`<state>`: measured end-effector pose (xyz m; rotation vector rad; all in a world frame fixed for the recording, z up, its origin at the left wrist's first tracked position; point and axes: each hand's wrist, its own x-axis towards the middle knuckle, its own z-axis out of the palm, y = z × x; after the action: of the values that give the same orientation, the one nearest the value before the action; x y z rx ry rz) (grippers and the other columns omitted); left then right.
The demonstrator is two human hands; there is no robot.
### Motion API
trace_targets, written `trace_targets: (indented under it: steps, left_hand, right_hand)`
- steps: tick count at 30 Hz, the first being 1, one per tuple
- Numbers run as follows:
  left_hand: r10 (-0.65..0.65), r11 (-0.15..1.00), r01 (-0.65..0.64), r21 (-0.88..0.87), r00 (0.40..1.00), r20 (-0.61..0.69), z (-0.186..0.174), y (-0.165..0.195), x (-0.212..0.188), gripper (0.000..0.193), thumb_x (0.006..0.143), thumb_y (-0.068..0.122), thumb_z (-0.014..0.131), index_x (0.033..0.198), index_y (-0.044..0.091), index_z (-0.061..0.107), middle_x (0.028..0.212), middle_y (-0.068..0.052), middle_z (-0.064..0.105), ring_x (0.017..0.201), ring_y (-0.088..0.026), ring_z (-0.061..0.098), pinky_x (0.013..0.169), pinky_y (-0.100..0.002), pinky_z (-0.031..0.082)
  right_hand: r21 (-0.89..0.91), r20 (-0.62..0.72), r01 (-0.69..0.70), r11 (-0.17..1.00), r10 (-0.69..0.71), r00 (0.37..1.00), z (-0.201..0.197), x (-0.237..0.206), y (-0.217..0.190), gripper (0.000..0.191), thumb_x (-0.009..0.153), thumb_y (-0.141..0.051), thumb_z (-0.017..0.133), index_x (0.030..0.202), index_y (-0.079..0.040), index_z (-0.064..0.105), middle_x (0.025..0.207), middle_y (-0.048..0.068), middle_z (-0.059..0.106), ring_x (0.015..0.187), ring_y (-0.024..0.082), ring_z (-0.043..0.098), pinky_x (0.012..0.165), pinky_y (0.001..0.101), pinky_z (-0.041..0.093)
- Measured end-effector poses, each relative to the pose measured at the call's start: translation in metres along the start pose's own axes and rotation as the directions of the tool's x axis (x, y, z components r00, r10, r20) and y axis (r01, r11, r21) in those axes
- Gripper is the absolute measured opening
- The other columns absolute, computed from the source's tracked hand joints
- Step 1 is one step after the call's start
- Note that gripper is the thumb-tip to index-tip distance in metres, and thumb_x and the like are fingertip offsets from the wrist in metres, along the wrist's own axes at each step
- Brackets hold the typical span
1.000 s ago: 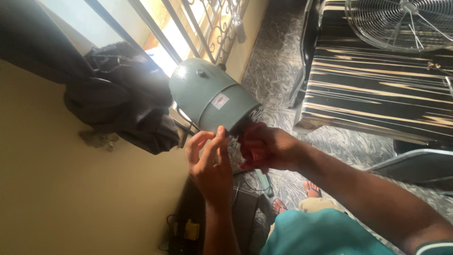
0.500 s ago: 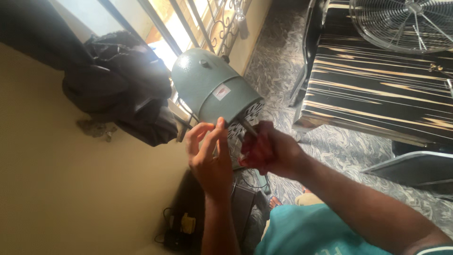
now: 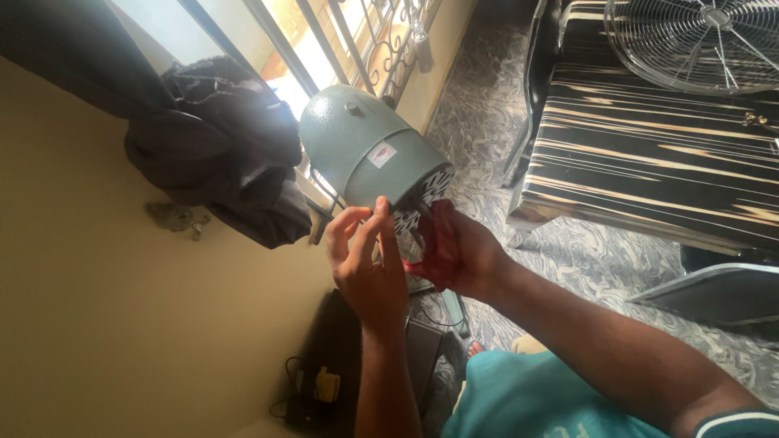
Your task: The person wipes the motor housing of a standing fan with a red cloth, then removes the front grill guard and places it on a table. They unscrew the blade cap and work on the fan blade and hub by hand, then reposition the grill guard against the fan head.
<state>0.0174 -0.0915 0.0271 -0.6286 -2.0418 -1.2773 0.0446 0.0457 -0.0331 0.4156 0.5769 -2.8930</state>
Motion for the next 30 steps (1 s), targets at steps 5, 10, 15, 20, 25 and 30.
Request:
trace_targets:
  steps: [5,10,15,20,25,30]
  left_hand:
    - [-0.042,0.999,0.042,-0.033,0.999,0.009,-0.004,0.002,-0.001,0.015,0.097,0.005,0.075,0.111,0.009,0.077,0.11,-0.008,0.064,0.096,-0.021,0.067,0.08,-0.033,0.057]
    - [-0.038,0.999,0.038,-0.025,0.999,0.003,-0.006,0.001,-0.002,0.016,0.096,0.004,0.075,0.111,0.009,0.077,0.111,-0.008,0.064,0.096,-0.021,0.067,0.081,-0.034,0.057]
    - [0.001,1.0,-0.001,0.0,1.0,-0.009,-0.008,-0.001,-0.003,0.019,0.095,0.004,0.075,0.114,0.009,0.077,0.11,-0.007,0.063,0.101,-0.023,0.066,0.087,-0.036,0.057]
    - [-0.034,0.999,0.034,-0.009,0.999,0.004,-0.008,-0.002,-0.003,0.017,0.094,0.004,0.076,0.11,0.011,0.077,0.11,-0.006,0.064,0.1,-0.022,0.066,0.085,-0.035,0.057]
    - [-0.02,1.0,0.02,0.016,1.0,0.011,-0.006,-0.003,-0.004,0.018,0.093,0.003,0.077,0.11,0.011,0.077,0.11,-0.007,0.064,0.1,-0.023,0.065,0.084,-0.035,0.056]
    - [0.016,0.998,-0.015,0.057,1.0,-0.02,-0.004,-0.003,-0.004,0.016,0.094,0.003,0.078,0.107,0.011,0.076,0.11,-0.006,0.063,0.099,-0.023,0.065,0.085,-0.036,0.057]
  right_hand:
    - [-0.088,-0.021,0.042,0.995,-0.044,0.999,-0.005,-0.006,0.008,0.027,0.105,-0.04,0.044,0.117,-0.02,0.057,0.106,-0.002,0.065,0.097,0.017,0.066,0.089,0.0464,0.058]
    - [-0.097,0.218,0.182,0.979,-0.157,0.963,-0.014,0.003,0.014,0.025,0.12,-0.033,0.05,0.102,-0.016,0.053,0.078,-0.003,0.053,0.062,0.013,0.054,0.074,0.0475,0.059]
    - [-0.028,-0.279,-0.002,1.0,-0.005,0.96,-0.011,0.01,0.012,0.035,0.106,-0.046,0.038,0.094,-0.02,0.058,0.067,-0.003,0.047,0.049,0.013,0.043,0.061,0.0452,0.056]
    - [-0.145,0.288,0.108,0.984,-0.063,0.956,-0.01,-0.001,-0.004,0.045,0.11,-0.04,0.041,0.074,-0.015,0.047,0.081,0.015,0.058,0.048,0.023,0.041,0.052,0.0434,0.047]
    - [-0.25,0.232,-0.003,0.968,0.063,0.971,-0.002,0.001,-0.02,0.045,0.113,-0.036,0.046,0.083,-0.004,0.056,0.066,0.008,0.052,0.057,0.023,0.053,0.054,0.0425,0.045]
    - [-0.955,0.154,0.235,0.181,-0.376,0.914,0.01,0.01,-0.012,0.03,0.101,-0.034,0.054,0.085,-0.01,0.064,0.071,0.013,0.06,0.064,0.032,0.065,0.052,0.0465,0.046]
